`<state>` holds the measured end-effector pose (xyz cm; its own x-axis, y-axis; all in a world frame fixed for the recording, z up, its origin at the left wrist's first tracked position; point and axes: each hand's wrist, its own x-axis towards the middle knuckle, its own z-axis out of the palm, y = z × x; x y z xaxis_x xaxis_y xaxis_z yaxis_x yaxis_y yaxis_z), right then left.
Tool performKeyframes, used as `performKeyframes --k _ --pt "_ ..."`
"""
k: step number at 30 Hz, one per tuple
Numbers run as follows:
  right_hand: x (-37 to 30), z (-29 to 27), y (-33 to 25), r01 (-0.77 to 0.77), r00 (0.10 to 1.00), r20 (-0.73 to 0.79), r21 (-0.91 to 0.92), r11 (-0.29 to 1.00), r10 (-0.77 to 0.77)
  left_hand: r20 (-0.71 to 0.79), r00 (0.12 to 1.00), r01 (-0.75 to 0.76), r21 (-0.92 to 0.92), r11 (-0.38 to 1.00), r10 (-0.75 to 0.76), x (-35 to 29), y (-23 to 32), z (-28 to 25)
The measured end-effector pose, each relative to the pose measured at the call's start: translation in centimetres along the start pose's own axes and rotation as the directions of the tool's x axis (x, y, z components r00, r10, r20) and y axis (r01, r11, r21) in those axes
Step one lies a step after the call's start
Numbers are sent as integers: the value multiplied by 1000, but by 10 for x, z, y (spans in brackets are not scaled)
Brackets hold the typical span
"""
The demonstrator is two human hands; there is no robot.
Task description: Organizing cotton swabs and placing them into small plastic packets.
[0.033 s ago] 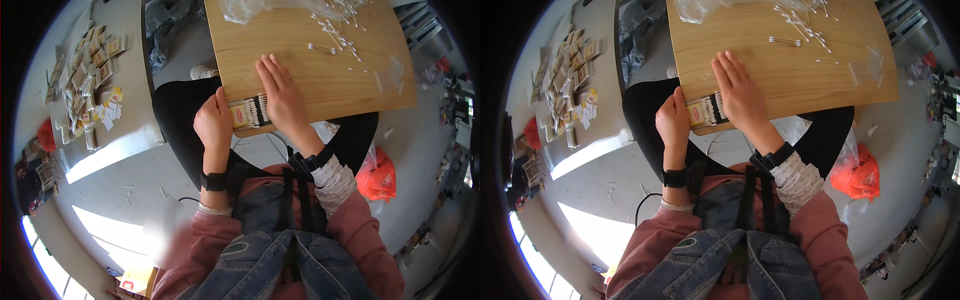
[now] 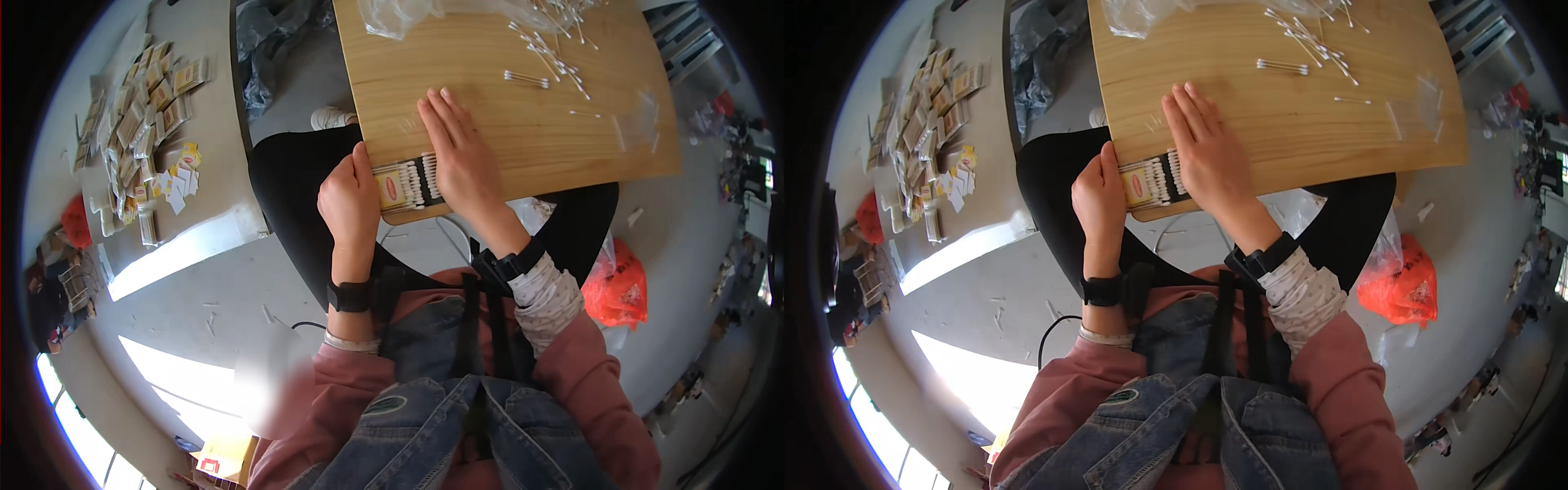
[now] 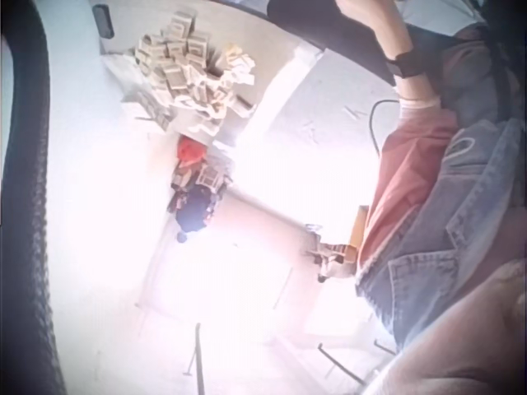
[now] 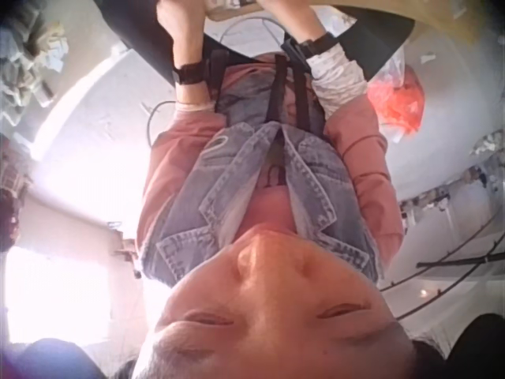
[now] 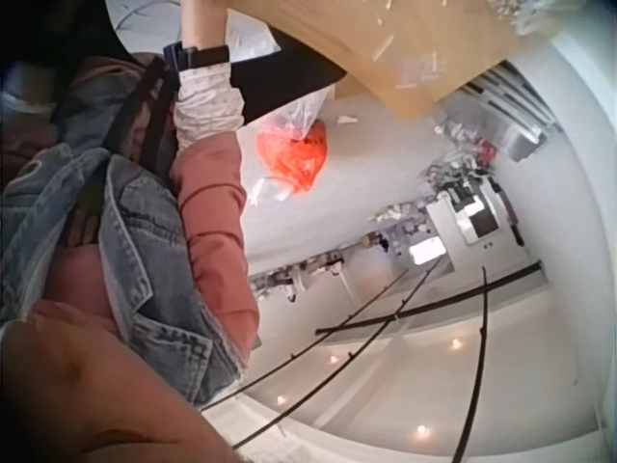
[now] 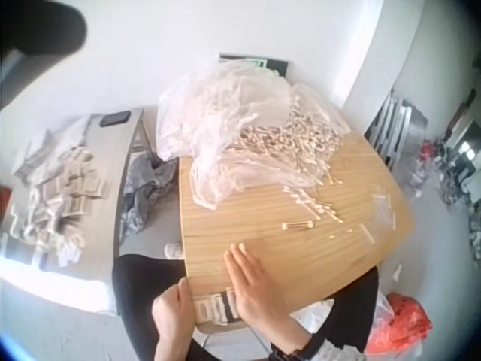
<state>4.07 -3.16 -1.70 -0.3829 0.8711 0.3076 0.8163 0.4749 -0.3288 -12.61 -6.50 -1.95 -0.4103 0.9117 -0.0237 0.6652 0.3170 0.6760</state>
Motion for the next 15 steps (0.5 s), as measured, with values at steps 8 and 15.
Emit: performKeyframes --k 8,15 --pt "-2 6 -14 0 1000 21 23 1000 -1 87 993 89 -172 981 -75 0 2 0" --pt "1 9 -24 -20 1000 23 55 998 19 12 1000 -6 -117 993 7 1 2 1"
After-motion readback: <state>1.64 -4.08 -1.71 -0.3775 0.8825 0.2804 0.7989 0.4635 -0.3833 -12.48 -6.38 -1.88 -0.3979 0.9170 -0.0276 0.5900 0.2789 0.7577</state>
